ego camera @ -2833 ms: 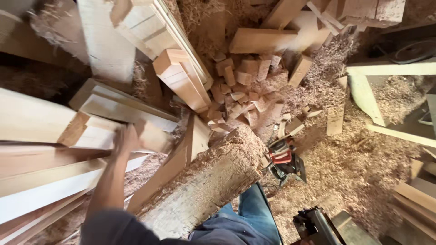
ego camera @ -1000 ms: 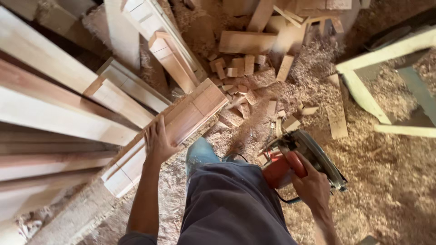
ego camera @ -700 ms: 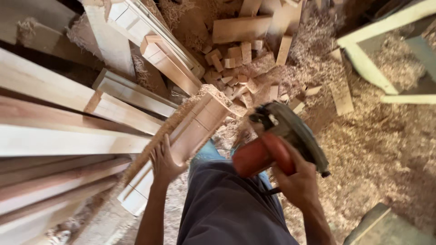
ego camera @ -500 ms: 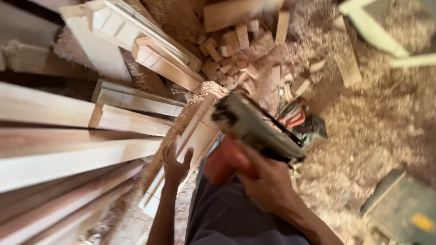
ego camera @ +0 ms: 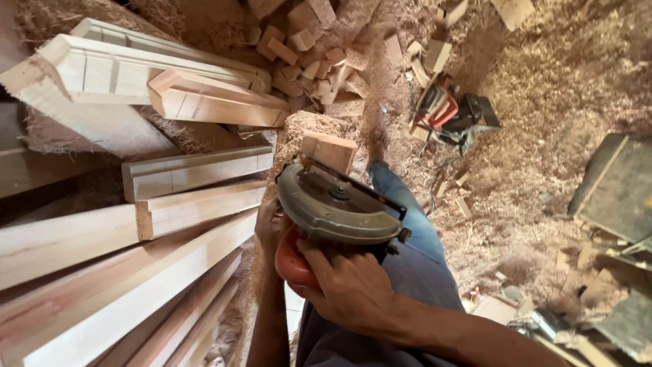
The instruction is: The person uses a circular saw to cut a wooden plank into smaller pieces. They repeatedly position the saw, cut the wood, and move the cut pieces aside in a workshop environment.
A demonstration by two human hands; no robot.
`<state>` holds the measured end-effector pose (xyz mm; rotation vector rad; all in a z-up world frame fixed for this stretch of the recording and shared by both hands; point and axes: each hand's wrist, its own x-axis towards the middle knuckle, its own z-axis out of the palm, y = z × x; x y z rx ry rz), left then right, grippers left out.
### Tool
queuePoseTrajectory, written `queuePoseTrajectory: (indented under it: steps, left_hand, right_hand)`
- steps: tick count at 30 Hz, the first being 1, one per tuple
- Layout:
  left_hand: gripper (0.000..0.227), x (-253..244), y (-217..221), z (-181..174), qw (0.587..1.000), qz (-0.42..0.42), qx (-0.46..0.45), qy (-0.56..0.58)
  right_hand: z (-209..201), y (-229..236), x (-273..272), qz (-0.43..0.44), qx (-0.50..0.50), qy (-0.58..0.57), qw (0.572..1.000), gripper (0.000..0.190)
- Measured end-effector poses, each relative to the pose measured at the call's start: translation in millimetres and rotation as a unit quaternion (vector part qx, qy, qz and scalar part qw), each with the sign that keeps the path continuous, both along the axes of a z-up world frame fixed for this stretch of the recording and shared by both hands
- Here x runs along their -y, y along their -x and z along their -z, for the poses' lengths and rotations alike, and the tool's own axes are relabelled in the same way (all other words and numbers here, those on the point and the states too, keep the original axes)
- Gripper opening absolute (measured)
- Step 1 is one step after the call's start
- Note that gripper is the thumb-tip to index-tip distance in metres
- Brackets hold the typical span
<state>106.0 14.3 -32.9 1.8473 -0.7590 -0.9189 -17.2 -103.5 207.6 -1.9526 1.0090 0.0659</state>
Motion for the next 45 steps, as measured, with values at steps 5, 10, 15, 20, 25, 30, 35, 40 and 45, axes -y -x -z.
queuePoseTrajectory:
  steps: [5,10,15,20,25,30,35,40,45]
  left_hand:
    - [0.029,13,9,2,0.996,-0.059,-0.062,-0.011]
    - [0.024,18,11,-8,0.994,-0.056,-0.089,-0.001]
    - [0.023,24,9,-7,0.994,-0.046,-0.091,0.044]
    - [0.022,24,4,0,0.991,-0.030,-0.095,0.088]
    - [0.022,21,2,8,0.988,-0.029,-0.098,0.116]
    - [0.022,17,1,7,0.996,-0.034,-0.056,0.065]
    - [0.023,22,3,4,0.992,-0.043,-0.075,0.090]
    - [0.023,23,8,-6,0.988,-0.051,-0.102,0.104]
    - [0.021,27,9,-11,0.991,-0.074,-0.098,0.058]
  right_hand:
    - [-7,-10,12,0.008,-0.088,-0.129,0.988,0.060]
    - [-9,-18,20,0.039,-0.036,-0.079,0.995,0.053]
    - [-7,-26,21,-0.001,-0.122,-0.149,0.981,0.060]
    - [-5,-27,21,0.003,-0.115,-0.146,0.983,0.061]
    - [-2,-27,18,0.008,-0.105,-0.148,0.983,0.061]
    - [0,-26,18,0.003,-0.101,-0.148,0.984,0.061]
    - [1,-26,19,0.008,-0.083,-0.114,0.990,0.061]
    - [2,-27,20,-0.008,-0.122,-0.167,0.978,0.064]
    - [1,-25,18,0.010,-0.088,-0.123,0.988,0.063]
